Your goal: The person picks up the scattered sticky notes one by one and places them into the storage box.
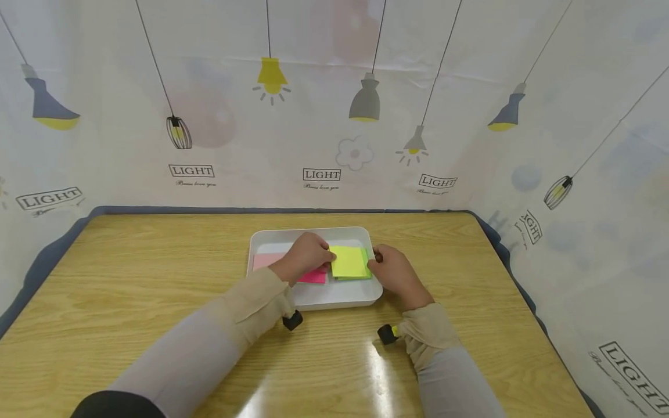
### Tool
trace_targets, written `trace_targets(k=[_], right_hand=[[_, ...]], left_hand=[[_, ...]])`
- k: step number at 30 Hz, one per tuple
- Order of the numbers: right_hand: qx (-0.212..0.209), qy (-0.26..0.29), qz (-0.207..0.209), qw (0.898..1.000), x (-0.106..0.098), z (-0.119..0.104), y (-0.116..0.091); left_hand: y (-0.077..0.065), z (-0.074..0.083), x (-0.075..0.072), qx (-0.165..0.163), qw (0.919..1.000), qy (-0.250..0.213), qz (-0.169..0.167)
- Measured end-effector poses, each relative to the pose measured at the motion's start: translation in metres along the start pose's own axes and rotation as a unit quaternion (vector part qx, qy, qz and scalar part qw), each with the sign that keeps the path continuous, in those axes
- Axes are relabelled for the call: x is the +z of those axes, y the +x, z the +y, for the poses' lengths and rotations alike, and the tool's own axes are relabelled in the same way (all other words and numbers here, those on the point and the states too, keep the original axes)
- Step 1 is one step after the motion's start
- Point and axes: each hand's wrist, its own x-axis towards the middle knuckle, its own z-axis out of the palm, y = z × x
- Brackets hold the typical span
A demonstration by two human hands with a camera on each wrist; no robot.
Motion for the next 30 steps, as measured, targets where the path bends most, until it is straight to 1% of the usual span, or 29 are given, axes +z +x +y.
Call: trace_targets(k=[1, 2, 4, 5, 7, 8, 11, 15, 21, 30], right_hand=[[-0.001, -0.001, 0.0, 1.0, 0.0, 0.0, 0.0], [-0.002, -0.002, 0.0, 1.0, 0.0, -0.001, 0.0], [-0.002, -0.003, 0.001, 1.0, -0.001, -0.001, -0.001], [-0.001, -0.003, 0.001, 1.0, -0.001, -0.001, -0.001], [0.0, -0.003, 0.001, 1.0, -0.002, -0.001, -0.001], [-0.001, -0.003, 0.001, 1.0, -0.002, -0.001, -0.001], [-0.004, 0.001, 0.0, 1.0, -0.003, -0.003, -0.002], [-0.01, 0.003, -0.001, 1.0, -0.002, -0.003, -0.002], [-0.012, 0.001, 0.0, 1.0, -0.002, -0.003, -0.003], [-0.011, 0.0, 0.0, 1.0, -0.002, -0.001, -0.002]], left_hand=[[0.0, 0.0, 0.0, 0.007, 0.9999, 0.015, 0.003], [0.0, 0.0, 0.001, 0.019, 0.999, 0.04, 0.006], [-0.002, 0.002, 0.001, 0.044, 0.9952, 0.085, 0.016], [-0.003, 0.003, 0.0, 0.055, 0.9921, 0.111, 0.019], [-0.005, 0.006, 0.0, 0.074, 0.9826, 0.168, 0.03], [-0.006, 0.007, 0.0, 0.079, 0.9789, 0.185, 0.034], [-0.007, 0.01, 0.0, 0.071, 0.9766, 0.2, 0.036], [-0.009, 0.012, 0.0, 0.065, 0.9765, 0.201, 0.04], [-0.01, 0.012, 0.002, 0.08, 0.9696, 0.228, 0.042], [-0.012, 0.009, 0.004, 0.091, 0.969, 0.224, 0.051]])
